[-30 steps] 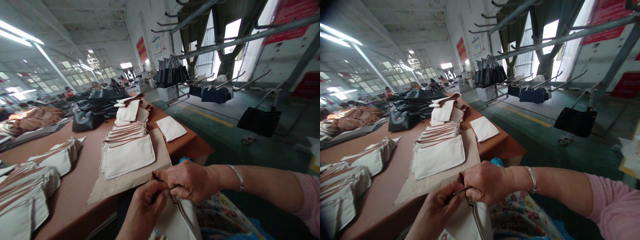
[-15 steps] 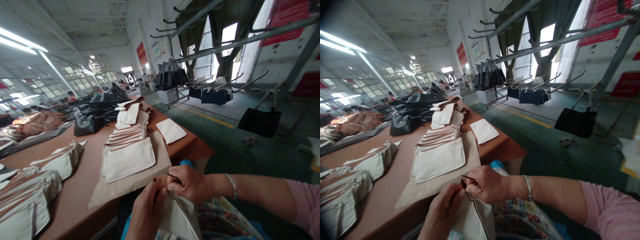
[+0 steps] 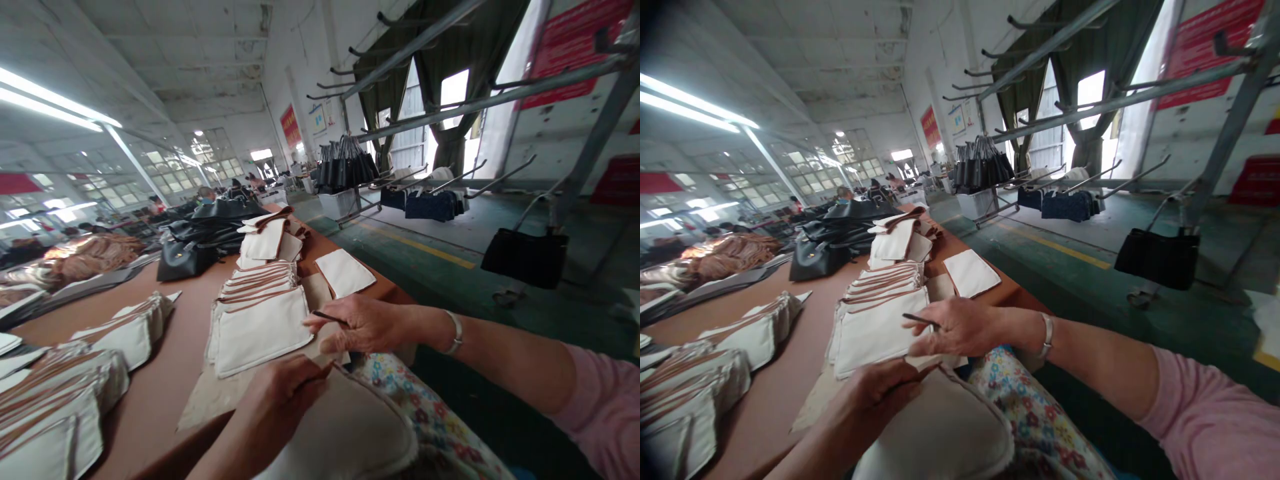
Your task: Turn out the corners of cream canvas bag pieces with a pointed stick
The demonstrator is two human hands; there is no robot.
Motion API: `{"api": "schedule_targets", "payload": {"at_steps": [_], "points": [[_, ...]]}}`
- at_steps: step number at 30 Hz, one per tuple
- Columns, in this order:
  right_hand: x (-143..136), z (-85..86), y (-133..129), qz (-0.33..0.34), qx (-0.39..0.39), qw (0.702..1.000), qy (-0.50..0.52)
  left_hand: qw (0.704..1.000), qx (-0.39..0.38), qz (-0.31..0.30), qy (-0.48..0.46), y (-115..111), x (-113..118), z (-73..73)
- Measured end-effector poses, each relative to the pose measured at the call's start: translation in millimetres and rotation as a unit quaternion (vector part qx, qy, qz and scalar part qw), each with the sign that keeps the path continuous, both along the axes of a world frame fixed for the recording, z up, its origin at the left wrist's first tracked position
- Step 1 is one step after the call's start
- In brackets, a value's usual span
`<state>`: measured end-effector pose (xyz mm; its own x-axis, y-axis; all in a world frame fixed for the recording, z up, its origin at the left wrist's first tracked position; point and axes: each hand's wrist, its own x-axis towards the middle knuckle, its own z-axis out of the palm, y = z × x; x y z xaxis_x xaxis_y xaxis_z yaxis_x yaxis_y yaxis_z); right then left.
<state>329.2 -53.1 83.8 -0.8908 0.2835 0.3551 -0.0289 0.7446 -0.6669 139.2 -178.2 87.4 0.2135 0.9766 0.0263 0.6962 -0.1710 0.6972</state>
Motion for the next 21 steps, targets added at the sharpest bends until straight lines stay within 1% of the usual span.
{"api": "schedule_targets", "payload": {"at_steps": [1, 2, 4, 6, 7, 8, 9, 10, 11, 13, 14, 16, 18, 19, 21], "points": [[-7, 6.1, -6, 0.026, -0.013, 1.000, 0.003, 1.000, 0.005, -0.006, -0.005, 3, 4, 6.3], [-14, 9.1, -12, 0.036, -0.026, 0.999, -0.011, 1.000, -0.002, -0.012, -0.015, 5, 6, 11.1], [-25, 6.4, -18, 0.046, -0.082, 0.993, -0.076, 0.999, -0.038, -0.001, -0.035, 5, 1, 14.3], [-30, -3.3, -18, 0.064, -0.172, 0.974, -0.132, 0.993, -0.106, 0.012, -0.058, -2, -15, 8.6], [-29, -8.7, -15, 0.074, -0.216, 0.964, -0.138, 0.985, -0.155, 0.007, -0.079, -7, -25, 3.4], [-27, -13.9, -12, 0.073, -0.248, 0.957, -0.130, 0.970, -0.214, -0.009, -0.112, -14, -36, -2.3], [-23, -18.7, -8, 0.057, -0.269, 0.954, -0.115, 0.955, -0.260, -0.014, -0.142, -21, -47, -7.6], [-19, -23.3, -3, 0.031, -0.282, 0.954, -0.100, 0.946, -0.283, -0.008, -0.161, -29, -58, -11.9], [-14, -27.9, 3, 0.004, -0.292, 0.952, -0.091, 0.941, -0.289, 0.006, -0.177, -36, -68, -14.4], [-6, -38.6, 15, -0.035, -0.292, 0.952, -0.087, 0.944, -0.260, 0.036, -0.200, -48, -83, -13.7], [-4, -44.6, 20, -0.048, -0.278, 0.955, -0.088, 0.946, -0.241, 0.037, -0.215, -52, -88, -10.8], [-3, -55.9, 30, -0.068, -0.231, 0.967, -0.086, 0.946, -0.210, 0.016, -0.245, -56, -91, -2.0], [-8, -61.7, 33, -0.080, -0.186, 0.976, -0.085, 0.948, -0.195, -0.013, -0.250, -54, -85, 7.2], [-11, -61.1, 32, -0.083, -0.171, 0.978, -0.083, 0.952, -0.188, -0.023, -0.242, -50, -78, 10.8], [-17, -53.1, 19, -0.088, -0.142, 0.984, -0.068, 0.962, -0.174, -0.029, -0.209, -41, -62, 15.0]]}}
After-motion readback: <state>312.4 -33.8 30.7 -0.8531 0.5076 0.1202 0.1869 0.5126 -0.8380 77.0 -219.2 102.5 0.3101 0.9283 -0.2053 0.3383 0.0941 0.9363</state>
